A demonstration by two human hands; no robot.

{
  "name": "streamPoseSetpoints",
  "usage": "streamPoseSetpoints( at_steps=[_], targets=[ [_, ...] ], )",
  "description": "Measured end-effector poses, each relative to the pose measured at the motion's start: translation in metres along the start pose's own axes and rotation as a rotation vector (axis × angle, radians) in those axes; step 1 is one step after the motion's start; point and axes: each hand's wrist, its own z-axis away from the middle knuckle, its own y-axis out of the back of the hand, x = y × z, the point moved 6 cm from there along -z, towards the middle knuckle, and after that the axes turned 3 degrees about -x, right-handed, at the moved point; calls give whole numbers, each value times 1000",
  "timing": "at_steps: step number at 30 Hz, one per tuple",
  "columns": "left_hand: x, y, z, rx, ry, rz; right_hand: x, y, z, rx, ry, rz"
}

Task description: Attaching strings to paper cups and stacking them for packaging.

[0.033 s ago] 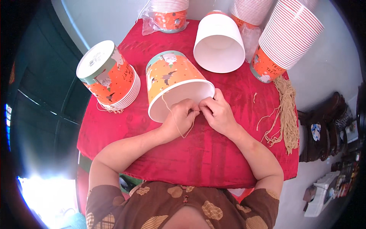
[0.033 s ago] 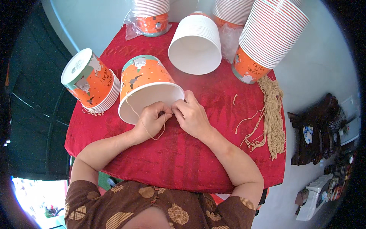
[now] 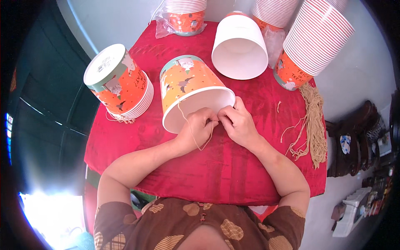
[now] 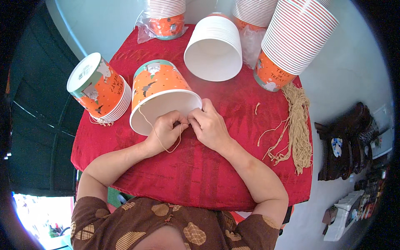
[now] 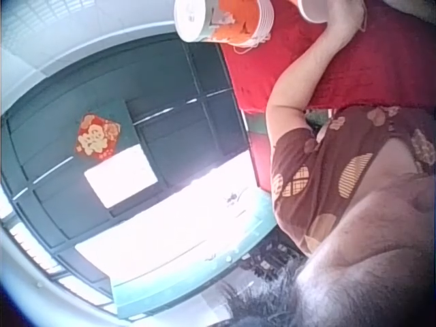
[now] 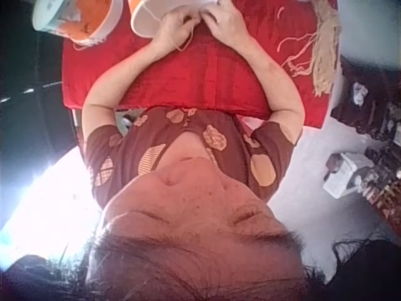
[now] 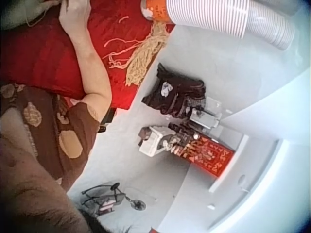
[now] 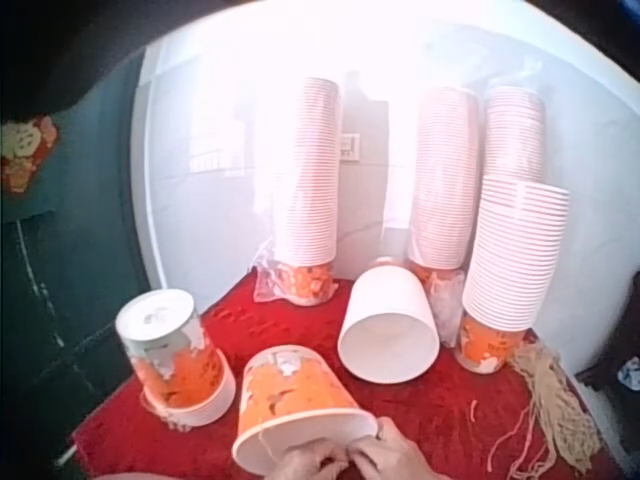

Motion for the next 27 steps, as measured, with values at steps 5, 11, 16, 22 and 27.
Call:
streamPoseSetpoints(
  at_steps=[5, 11, 16, 22, 27],
  targets=[
    [-1, 0, -1, -6, -14, -10, 0, -2, 0, 2, -6, -53],
    [-7, -1, -1, -32, 4, -60, 3, -3, 3, 14, -5, -70],
    [-7, 1, 0, -42, 12, -29, 4, -4, 4, 14, -5, -72],
    [-10, 1, 2, -50, 25, -16, -2, -3, 3, 23, 12, -67],
    [-6, 1, 1, -42, 4, -9, 3, -5, 4, 18, -8, -61]
  ],
)
